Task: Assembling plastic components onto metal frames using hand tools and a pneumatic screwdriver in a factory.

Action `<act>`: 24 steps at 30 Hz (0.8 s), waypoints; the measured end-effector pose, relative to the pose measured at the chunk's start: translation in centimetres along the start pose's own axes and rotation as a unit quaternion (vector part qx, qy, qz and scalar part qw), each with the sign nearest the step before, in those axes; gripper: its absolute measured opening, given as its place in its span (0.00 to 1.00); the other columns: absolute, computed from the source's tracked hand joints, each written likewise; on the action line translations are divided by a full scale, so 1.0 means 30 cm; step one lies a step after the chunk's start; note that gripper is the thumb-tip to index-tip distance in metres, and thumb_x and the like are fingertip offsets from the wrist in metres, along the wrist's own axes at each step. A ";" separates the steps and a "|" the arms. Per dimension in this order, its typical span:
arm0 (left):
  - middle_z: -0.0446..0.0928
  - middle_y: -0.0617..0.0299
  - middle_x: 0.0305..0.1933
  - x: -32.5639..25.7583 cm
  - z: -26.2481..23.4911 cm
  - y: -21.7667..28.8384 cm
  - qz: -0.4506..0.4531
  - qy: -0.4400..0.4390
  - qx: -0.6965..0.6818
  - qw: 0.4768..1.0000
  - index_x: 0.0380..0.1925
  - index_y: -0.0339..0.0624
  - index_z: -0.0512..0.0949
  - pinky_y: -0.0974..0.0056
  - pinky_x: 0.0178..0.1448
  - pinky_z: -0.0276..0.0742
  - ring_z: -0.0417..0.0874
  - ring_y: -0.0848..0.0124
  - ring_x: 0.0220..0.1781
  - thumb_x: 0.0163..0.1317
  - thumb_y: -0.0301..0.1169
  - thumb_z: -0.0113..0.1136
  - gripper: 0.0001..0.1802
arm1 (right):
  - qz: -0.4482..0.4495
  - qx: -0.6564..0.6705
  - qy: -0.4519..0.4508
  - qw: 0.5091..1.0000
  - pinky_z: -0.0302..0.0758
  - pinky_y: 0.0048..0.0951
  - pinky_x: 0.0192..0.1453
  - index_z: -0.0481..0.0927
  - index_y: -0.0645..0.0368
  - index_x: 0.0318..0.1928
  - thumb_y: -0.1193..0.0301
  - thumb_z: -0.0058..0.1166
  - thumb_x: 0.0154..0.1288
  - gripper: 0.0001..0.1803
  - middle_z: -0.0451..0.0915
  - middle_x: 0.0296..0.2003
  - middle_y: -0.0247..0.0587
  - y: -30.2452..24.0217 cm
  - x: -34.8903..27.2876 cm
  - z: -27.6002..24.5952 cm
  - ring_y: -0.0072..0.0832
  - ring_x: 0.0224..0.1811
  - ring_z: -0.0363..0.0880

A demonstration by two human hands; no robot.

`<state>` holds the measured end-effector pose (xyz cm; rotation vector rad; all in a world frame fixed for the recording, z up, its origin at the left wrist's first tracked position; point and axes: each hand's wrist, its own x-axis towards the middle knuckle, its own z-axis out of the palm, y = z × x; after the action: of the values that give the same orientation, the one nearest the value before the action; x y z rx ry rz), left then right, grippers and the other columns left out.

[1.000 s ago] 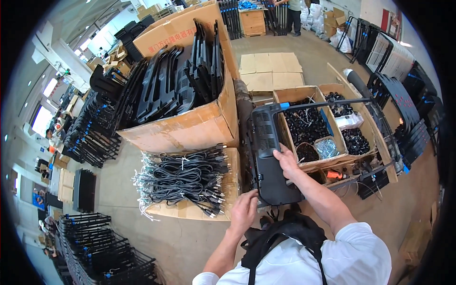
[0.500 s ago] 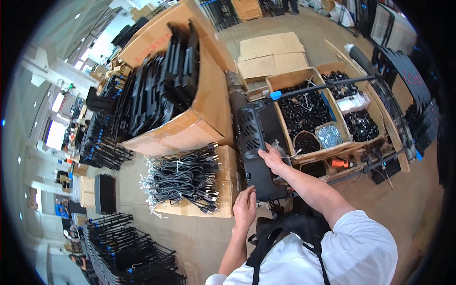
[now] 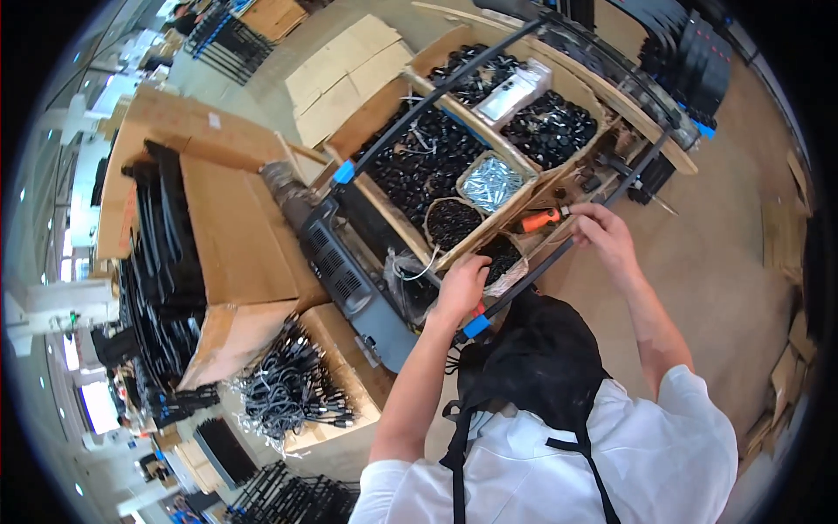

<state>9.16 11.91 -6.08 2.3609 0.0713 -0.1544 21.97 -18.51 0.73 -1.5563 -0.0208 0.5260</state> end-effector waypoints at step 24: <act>0.82 0.51 0.42 0.268 0.356 -0.337 -0.118 -0.312 -0.013 0.943 0.51 0.43 0.80 0.51 0.48 0.84 0.86 0.57 0.44 0.63 0.31 0.64 0.16 | 0.262 0.181 0.057 0.946 0.84 0.30 0.28 0.82 0.61 0.52 0.66 0.57 0.76 0.13 0.85 0.35 0.39 0.770 0.358 0.132 0.27 0.30 0.86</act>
<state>15.19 11.67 -21.72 2.1639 0.0465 -0.9984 23.10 -12.88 -24.41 -1.2173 0.5651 0.8044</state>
